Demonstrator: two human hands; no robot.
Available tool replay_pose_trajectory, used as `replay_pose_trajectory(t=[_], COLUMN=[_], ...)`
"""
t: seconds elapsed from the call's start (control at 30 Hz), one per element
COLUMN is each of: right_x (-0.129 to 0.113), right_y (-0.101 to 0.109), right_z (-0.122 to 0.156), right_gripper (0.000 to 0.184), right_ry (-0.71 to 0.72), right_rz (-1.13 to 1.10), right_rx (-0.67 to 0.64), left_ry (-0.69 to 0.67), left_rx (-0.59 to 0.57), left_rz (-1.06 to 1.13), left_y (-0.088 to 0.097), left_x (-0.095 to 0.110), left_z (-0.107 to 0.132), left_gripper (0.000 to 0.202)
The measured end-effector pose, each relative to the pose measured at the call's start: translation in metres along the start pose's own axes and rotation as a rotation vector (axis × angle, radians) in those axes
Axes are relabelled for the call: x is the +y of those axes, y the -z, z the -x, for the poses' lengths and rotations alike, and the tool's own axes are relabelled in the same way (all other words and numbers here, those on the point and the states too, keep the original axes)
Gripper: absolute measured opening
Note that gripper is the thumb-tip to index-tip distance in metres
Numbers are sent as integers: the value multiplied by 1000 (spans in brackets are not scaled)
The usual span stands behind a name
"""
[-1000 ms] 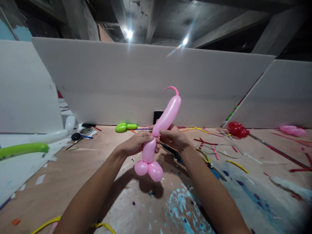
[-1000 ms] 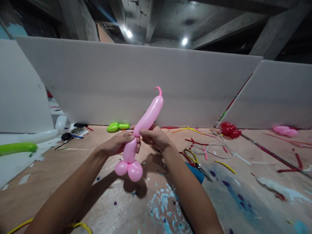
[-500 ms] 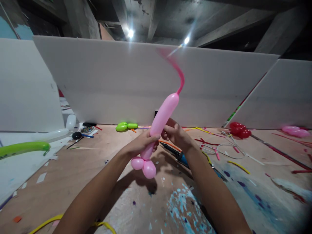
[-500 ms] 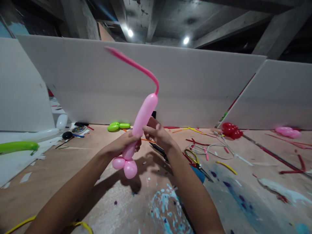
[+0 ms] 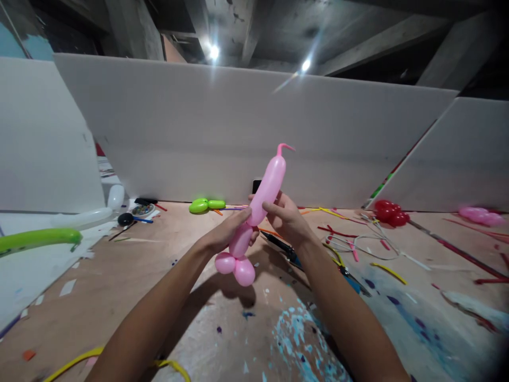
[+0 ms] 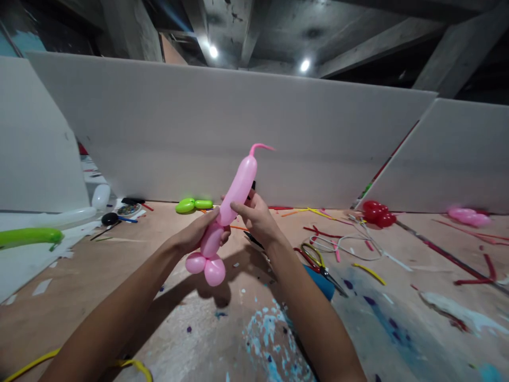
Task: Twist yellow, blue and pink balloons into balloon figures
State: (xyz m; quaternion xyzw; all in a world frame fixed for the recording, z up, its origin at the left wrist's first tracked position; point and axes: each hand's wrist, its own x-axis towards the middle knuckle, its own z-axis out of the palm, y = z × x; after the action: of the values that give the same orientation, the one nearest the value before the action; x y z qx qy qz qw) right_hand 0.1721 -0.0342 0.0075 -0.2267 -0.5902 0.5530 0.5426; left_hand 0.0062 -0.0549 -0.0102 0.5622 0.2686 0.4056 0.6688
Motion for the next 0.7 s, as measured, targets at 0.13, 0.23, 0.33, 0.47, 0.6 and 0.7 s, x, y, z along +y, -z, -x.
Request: replay_pose_trajectory(t=[0.13,0.23,0.33,0.47,0.6,0.7], right_x=[8,15,19,22,28,28], right_y=[-4,-12,-20,-20,-17,-15], right_z=[-1,3,6,5,1,1], right_gripper=[55,48,38,34,37,40], right_ry=[-2,-164,-164,-89,-46,-5], right_rz=[69,352,549,672,633,571], right_rx=[-27,-126,-155,-205,-207,-139], left_ry=[-208,-408,-499,-565,-567,-641], left_rx=[127,241,322,400,417,492], left_rz=[225,277,213,130,64,-12], left_y=[3,4,7,13,15,18], left_x=[5,8,1,-12,-11,-5], left_z=[-6,-10,-15,-20,-20,-19], left_gripper=[45,47,44,37,35,37])
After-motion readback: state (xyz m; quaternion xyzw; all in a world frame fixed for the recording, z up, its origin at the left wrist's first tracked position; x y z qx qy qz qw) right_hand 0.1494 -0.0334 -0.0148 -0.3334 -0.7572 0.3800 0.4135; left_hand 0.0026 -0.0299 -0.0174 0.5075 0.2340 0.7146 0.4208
